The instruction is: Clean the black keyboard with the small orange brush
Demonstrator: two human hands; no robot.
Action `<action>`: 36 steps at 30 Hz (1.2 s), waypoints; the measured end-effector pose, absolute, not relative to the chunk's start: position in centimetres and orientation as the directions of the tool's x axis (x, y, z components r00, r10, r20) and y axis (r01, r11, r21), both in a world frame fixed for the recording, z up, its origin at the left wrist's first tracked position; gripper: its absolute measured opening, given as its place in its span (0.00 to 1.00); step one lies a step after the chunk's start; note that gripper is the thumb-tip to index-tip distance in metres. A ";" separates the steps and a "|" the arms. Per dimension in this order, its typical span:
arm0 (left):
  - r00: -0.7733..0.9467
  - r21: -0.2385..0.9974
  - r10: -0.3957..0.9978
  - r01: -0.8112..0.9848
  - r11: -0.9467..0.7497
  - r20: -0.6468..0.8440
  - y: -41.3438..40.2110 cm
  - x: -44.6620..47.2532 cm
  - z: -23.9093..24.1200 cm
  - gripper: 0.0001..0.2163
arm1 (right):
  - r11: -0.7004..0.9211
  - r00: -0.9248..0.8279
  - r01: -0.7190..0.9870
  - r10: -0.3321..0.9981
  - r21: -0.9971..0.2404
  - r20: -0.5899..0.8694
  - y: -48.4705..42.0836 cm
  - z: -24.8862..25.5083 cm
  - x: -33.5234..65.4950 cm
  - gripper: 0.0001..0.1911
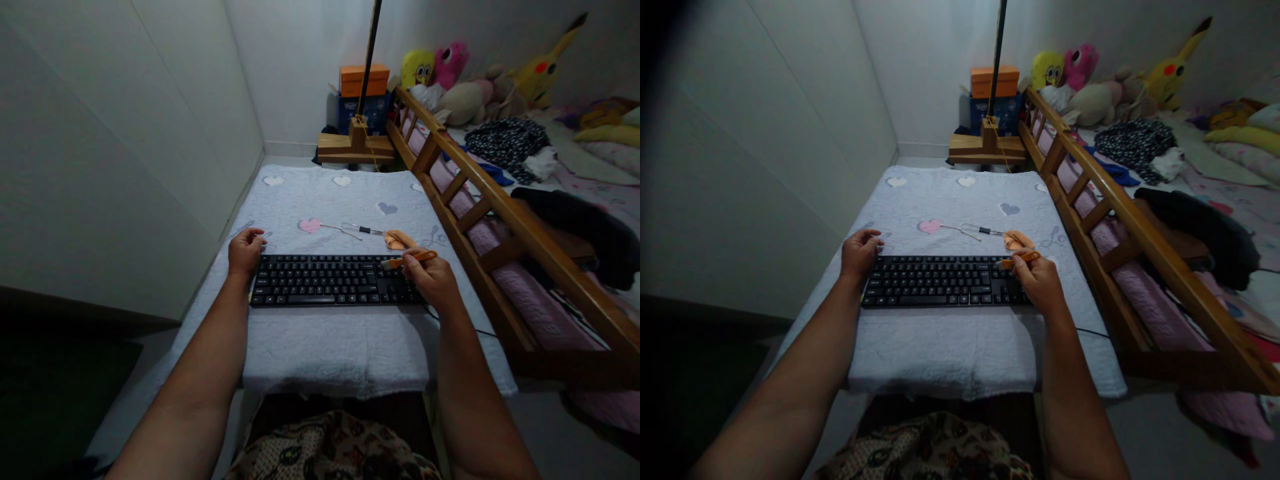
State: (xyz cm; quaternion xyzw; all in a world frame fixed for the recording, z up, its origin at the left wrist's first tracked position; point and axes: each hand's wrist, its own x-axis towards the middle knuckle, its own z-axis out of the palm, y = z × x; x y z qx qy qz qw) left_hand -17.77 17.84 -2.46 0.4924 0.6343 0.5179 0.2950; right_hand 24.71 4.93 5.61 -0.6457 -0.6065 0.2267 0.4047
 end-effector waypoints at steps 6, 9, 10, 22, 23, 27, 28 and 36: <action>-0.350 0.941 0.929 0.339 0.003 0.123 17.9 -17.7 -2.6 0.14 | 0.135 0.178 0.654 0.929 -0.744 0.325 6.6 3.5 23.2 0.17; -0.358 0.931 0.926 0.365 0.020 0.120 18.1 -17.9 -3.0 0.14 | 0.131 0.169 0.683 0.929 -0.719 0.330 6.2 3.3 23.5 0.17; -0.356 0.926 0.925 0.378 0.017 0.129 18.2 -18.0 -3.2 0.15 | 0.124 0.163 0.686 0.934 -0.717 0.318 5.9 3.4 23.7 0.17; -0.327 0.907 0.935 0.421 0.013 0.138 18.5 -18.3 -3.5 0.16 | 0.142 0.143 0.597 0.950 -0.789 0.279 4.8 5.3 24.1 0.15; -0.326 0.904 0.935 0.428 0.012 0.142 18.4 -18.3 -3.5 0.15 | 0.162 0.138 0.589 0.945 -0.792 0.296 5.1 5.1 23.9 0.15; -0.310 0.885 0.937 0.465 0.000 0.163 18.3 -18.4 -3.7 0.14 | 0.210 0.100 0.569 0.942 -0.795 0.320 6.3 3.7 23.3 0.14; -0.306 0.881 0.937 0.473 -0.004 0.169 18.3 -18.4 -3.7 0.14 | 0.206 0.096 0.569 0.945 -0.796 0.314 6.4 3.5 23.3 0.14; -0.298 0.895 0.941 0.446 -0.012 0.161 18.2 -18.3 -3.7 0.14 | 0.144 0.084 0.603 0.967 -0.785 0.242 5.2 4.0 22.6 0.15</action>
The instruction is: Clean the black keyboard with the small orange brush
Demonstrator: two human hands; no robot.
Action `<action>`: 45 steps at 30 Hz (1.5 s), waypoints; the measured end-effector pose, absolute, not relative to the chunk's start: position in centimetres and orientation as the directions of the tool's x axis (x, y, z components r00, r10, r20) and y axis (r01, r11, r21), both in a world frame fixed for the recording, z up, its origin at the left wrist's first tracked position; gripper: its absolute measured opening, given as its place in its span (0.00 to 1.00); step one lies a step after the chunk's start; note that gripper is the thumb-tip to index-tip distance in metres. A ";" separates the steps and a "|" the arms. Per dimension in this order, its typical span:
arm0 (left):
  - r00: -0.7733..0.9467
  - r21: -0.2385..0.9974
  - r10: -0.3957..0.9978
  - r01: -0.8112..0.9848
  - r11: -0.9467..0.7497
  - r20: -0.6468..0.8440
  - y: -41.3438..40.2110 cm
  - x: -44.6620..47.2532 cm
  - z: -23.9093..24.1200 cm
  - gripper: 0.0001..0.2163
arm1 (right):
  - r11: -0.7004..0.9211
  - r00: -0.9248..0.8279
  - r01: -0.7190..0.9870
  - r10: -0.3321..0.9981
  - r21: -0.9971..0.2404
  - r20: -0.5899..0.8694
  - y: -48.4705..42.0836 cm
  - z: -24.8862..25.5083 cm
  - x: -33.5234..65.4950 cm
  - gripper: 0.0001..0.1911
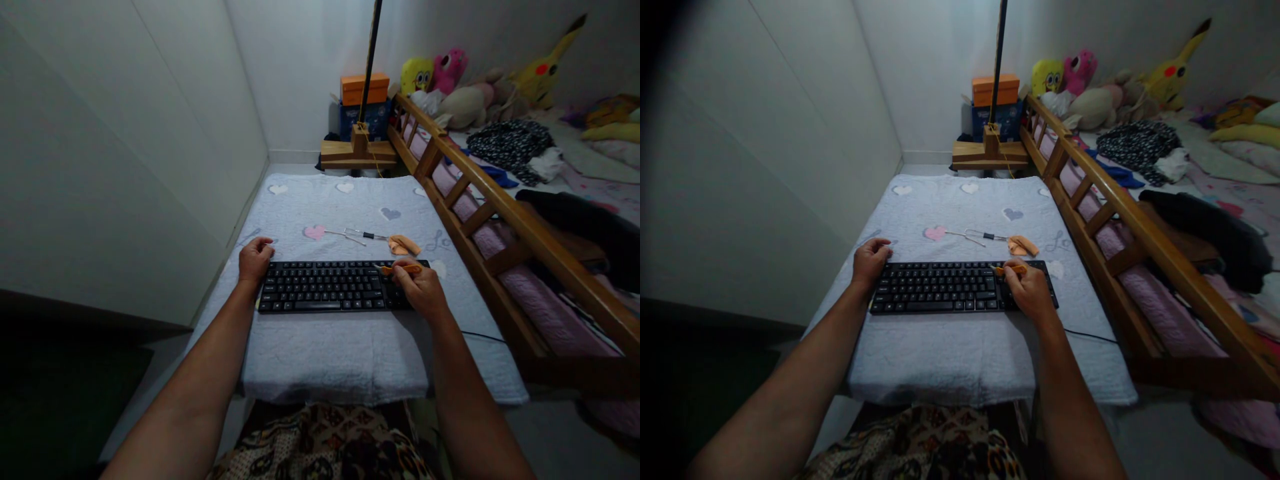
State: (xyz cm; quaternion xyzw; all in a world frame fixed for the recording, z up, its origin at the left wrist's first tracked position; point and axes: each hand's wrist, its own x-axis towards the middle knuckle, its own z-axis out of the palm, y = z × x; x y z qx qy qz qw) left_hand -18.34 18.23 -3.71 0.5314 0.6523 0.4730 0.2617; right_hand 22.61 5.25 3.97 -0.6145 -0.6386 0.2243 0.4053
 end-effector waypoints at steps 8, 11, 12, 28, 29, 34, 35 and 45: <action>-0.291 0.915 0.947 0.403 -0.004 0.133 18.2 -18.1 -3.3 0.14 | 0.120 0.060 0.604 0.979 -0.788 0.196 3.0 5.1 23.1 0.14; -0.297 0.911 0.944 0.412 -0.006 0.140 18.3 -18.2 -3.4 0.15 | 0.129 0.092 0.597 0.970 -0.792 0.227 3.0 5.3 23.1 0.14; -0.300 0.909 0.943 0.417 -0.008 0.146 18.4 -18.2 -3.4 0.15 | 0.135 0.105 0.596 0.964 -0.791 0.244 3.1 5.2 23.1 0.14; -0.357 0.904 0.922 0.428 0.019 0.150 18.9 -18.4 -3.8 0.15 | 0.102 -0.006 0.591 0.992 -0.800 0.122 2.2 5.2 23.4 0.18; -0.357 0.899 0.922 0.437 0.020 0.153 18.9 -18.4 -3.8 0.15 | 0.097 -0.022 0.579 0.994 -0.810 0.103 1.9 5.4 23.6 0.18; -0.369 0.878 0.916 0.477 0.043 0.156 19.0 -18.4 -3.7 0.15 | 0.078 0.008 0.531 0.995 -0.844 0.097 1.1 5.9 24.2 0.18; -0.369 0.875 0.916 0.481 0.043 0.158 19.0 -18.4 -3.6 0.14 | 0.079 0.028 0.532 0.993 -0.843 0.111 1.1 5.9 24.3 0.18; -0.383 0.855 0.903 0.517 0.034 0.195 19.2 -18.5 -3.9 0.13 | 0.115 -0.018 0.613 0.991 -0.782 0.131 0.2 6.0 24.8 0.17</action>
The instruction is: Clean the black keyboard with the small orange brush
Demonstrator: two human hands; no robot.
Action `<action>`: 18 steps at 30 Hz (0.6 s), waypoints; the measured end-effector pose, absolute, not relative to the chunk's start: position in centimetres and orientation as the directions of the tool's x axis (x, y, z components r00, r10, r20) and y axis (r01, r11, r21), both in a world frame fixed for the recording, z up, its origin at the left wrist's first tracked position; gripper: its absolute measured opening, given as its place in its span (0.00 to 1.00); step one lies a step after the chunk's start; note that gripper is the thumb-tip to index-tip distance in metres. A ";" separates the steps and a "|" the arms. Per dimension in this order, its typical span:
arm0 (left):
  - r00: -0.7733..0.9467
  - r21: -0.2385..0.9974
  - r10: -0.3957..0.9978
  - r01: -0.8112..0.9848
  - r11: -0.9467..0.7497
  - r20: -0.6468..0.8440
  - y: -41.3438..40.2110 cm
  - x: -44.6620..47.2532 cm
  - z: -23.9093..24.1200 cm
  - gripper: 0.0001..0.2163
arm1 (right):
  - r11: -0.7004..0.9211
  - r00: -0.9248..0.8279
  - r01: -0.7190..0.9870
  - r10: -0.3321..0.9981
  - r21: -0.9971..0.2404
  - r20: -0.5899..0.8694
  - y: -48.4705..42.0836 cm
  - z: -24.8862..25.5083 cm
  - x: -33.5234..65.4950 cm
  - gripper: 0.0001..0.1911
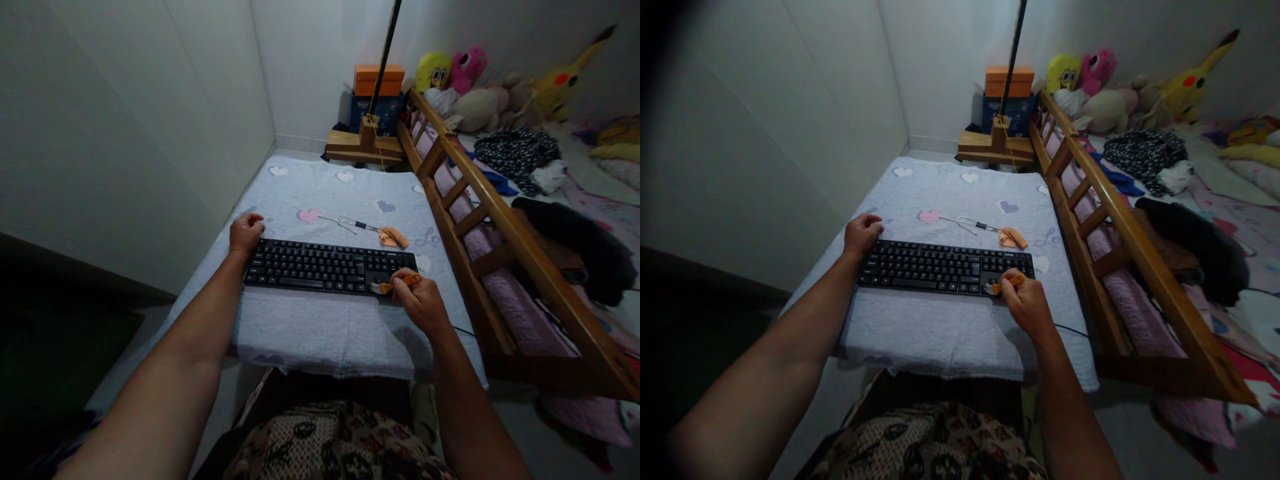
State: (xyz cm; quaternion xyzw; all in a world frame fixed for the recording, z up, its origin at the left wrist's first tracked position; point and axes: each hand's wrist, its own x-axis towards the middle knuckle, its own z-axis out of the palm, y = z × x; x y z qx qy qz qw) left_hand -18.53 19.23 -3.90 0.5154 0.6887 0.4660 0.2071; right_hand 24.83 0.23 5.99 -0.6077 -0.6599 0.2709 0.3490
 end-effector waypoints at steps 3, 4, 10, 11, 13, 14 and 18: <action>-0.387 0.855 0.903 0.517 0.046 0.185 19.5 -18.7 -4.1 0.13 | 0.111 -0.004 0.579 0.991 -0.808 0.133 0.0 6.2 24.9 0.17; -0.387 0.857 0.904 0.513 0.049 0.180 19.5 -18.7 -4.1 0.13 | 0.114 0.006 0.568 0.990 -0.815 0.143 0.0 6.2 24.8 0.17; -0.403 0.874 0.902 0.481 0.068 0.152 19.7 -18.8 -4.2 0.12 | 0.135 -0.013 0.580 0.987 -0.803 0.157 -0.2 5.6 24.6 0.15; -0.405 0.874 0.902 0.481 0.069 0.152 19.7 -18.8 -4.1 0.12 | 0.133 -0.024 0.573 0.989 -0.809 0.146 -0.2 5.5 24.8 0.15; -0.406 0.872 0.901 0.484 0.071 0.152 19.7 -18.8 -4.2 0.12 | 0.128 -0.016 0.545 0.990 -0.829 0.142 -0.3 5.6 25.2 0.15; -0.408 0.872 0.900 0.484 0.072 0.153 19.7 -18.8 -4.2 0.12 | 0.123 0.006 0.531 0.989 -0.839 0.150 -0.3 5.6 25.4 0.16; -0.409 0.872 0.899 0.485 0.066 0.160 19.7 -18.9 -4.3 0.11 | 0.116 0.123 0.528 0.970 -0.841 0.211 0.0 5.5 25.7 0.16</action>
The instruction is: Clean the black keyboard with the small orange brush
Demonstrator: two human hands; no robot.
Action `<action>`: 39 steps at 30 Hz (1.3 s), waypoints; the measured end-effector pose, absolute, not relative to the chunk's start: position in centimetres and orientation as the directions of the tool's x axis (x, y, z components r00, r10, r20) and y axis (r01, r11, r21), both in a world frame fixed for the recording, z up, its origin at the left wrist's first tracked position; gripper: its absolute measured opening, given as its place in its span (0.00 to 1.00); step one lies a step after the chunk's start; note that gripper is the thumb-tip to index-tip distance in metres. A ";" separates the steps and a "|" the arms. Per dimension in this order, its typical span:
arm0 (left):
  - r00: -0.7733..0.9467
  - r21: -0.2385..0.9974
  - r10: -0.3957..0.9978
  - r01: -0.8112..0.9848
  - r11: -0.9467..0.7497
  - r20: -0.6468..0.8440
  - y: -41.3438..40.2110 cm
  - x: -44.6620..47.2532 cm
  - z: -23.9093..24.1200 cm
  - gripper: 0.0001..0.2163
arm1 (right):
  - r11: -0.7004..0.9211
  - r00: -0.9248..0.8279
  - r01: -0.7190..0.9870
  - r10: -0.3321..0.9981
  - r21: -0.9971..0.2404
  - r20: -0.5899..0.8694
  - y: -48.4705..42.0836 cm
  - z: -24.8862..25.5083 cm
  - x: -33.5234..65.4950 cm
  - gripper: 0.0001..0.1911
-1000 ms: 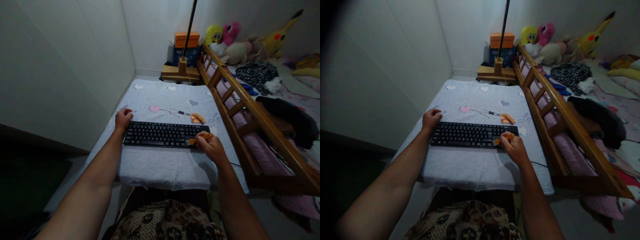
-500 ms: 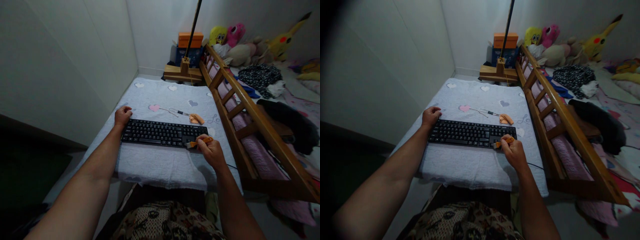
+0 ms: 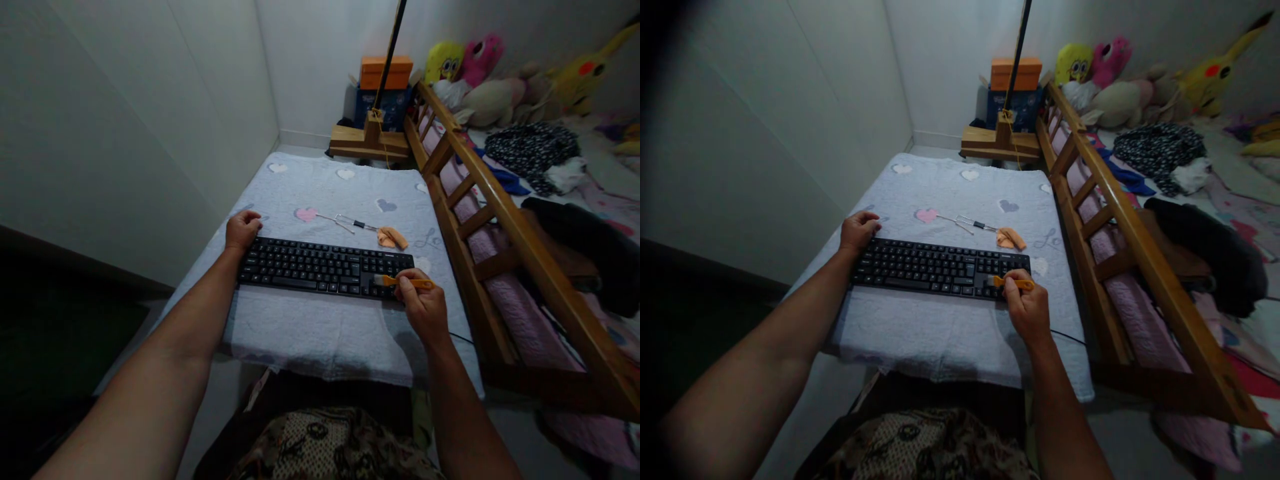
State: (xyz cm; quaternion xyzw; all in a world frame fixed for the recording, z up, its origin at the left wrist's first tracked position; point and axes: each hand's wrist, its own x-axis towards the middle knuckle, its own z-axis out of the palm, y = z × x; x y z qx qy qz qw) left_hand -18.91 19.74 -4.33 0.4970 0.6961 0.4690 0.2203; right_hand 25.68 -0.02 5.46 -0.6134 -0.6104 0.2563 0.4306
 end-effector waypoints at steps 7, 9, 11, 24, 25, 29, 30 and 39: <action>-0.410 0.886 0.901 0.459 0.071 0.140 19.5 -18.7 -4.0 0.12 | 0.140 0.094 0.647 0.961 -0.749 0.261 -0.5 5.0 25.4 0.15; -0.413 0.891 0.900 0.450 0.068 0.140 19.5 -18.5 -3.8 0.12 | 0.143 0.061 0.653 0.969 -0.743 0.240 -1.0 5.1 25.6 0.15; -0.412 0.897 0.901 0.438 0.062 0.138 19.4 -18.4 -3.7 0.12 | 0.138 0.058 0.649 0.972 -0.748 0.229 -1.4 5.2 25.8 0.15; -0.414 0.905 0.903 0.418 0.074 0.117 19.0 -17.7 -2.6 0.10 | 0.087 0.136 0.616 0.967 -0.783 0.215 -2.0 4.3 25.0 0.16; -0.415 0.905 0.902 0.420 0.074 0.119 19.0 -17.7 -2.6 0.10 | 0.087 0.121 0.613 0.972 -0.785 0.202 -2.2 4.4 25.2 0.17; -0.417 0.891 0.900 0.447 0.083 0.125 18.9 -17.6 -2.3 0.10 | 0.070 0.138 0.566 0.974 -0.822 0.178 -3.1 4.8 26.2 0.19; -0.416 0.886 0.900 0.456 0.087 0.126 18.9 -17.6 -2.3 0.11 | 0.066 0.162 0.553 0.969 -0.831 0.185 -3.2 4.8 26.4 0.19; -0.415 0.879 0.898 0.471 0.077 0.143 19.0 -17.9 -2.9 0.11 | 0.071 0.316 0.508 0.912 -0.859 0.262 -2.0 3.2 26.6 0.18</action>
